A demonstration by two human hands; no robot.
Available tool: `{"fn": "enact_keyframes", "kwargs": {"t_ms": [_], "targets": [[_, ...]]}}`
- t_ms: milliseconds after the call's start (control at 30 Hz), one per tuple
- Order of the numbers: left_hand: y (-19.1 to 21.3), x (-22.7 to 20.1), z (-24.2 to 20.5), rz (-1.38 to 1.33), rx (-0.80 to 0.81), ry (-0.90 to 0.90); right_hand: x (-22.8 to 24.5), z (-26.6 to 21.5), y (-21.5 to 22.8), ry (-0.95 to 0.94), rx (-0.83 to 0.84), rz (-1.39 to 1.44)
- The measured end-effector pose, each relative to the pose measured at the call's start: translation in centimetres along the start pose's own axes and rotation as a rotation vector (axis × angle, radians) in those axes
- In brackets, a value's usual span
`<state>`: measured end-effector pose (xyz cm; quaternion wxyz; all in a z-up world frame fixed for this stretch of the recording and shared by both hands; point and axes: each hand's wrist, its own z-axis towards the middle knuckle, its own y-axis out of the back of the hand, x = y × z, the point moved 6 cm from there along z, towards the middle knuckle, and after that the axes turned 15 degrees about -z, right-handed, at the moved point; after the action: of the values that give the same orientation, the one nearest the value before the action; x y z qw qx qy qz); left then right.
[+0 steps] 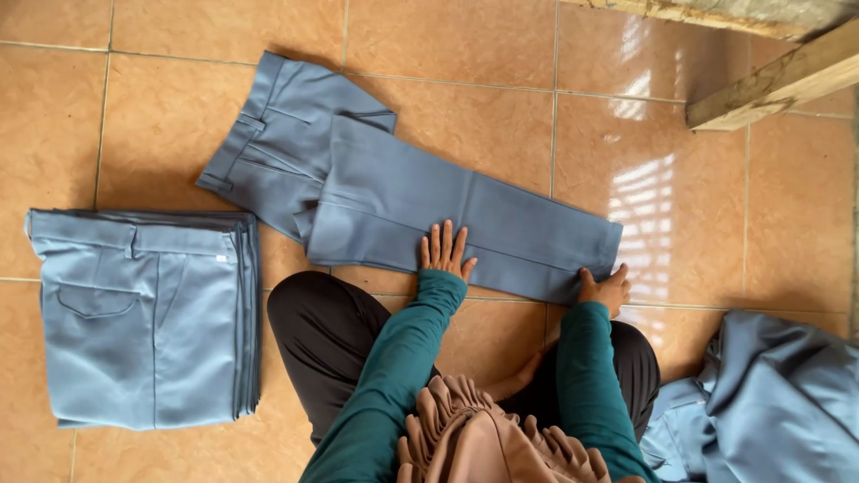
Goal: Folding multiple pairs of trousers neatly on the floor.
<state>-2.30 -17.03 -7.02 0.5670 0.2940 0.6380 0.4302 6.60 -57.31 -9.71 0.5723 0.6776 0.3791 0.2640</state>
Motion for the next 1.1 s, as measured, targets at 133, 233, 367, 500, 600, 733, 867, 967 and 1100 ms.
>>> {"fn": "enact_keyframes", "kwargs": {"t_ms": [133, 233, 367, 500, 600, 733, 867, 967, 1100], "targets": [[1.3, 0.0, 0.0, 0.011, 0.076, 0.038, -1.5, 5.0, -4.2, -0.035, 0.13, 0.084], [1.1, 0.4, -0.3, 0.016, 0.121, 0.059, -0.4, 5.5, -3.6, 0.13, 0.163, -0.049], [0.9, 0.6, -0.7, 0.012, 0.18, 0.081, 1.7, -3.1, 7.5, 0.22, 0.372, 0.21], [0.2, -1.8, -1.1, -0.047, 0.19, 0.066, -0.2, -4.2, 9.4, 0.015, 0.796, 1.308], [-2.2, -7.1, -1.1, -0.197, 0.226, -0.008, -4.6, -3.0, 17.5, 0.141, 0.653, 1.34], [-9.6, -15.2, -0.9, -0.398, 0.122, -0.137, -5.6, -7.5, 28.2, 0.042, 0.461, 1.556], [-11.9, -21.4, -0.4, -0.466, 0.43, -0.087, -5.0, -8.4, 33.9, 0.13, 0.394, 1.616], [-11.8, -23.1, 0.4, -0.55, 0.675, -0.036, -3.6, -8.4, 35.3, 0.16, 0.332, 1.567], [-13.2, -19.6, 2.9, -1.092, 0.462, 0.168, 1.6, -8.3, 33.6, 0.196, 0.334, 1.312]]}}
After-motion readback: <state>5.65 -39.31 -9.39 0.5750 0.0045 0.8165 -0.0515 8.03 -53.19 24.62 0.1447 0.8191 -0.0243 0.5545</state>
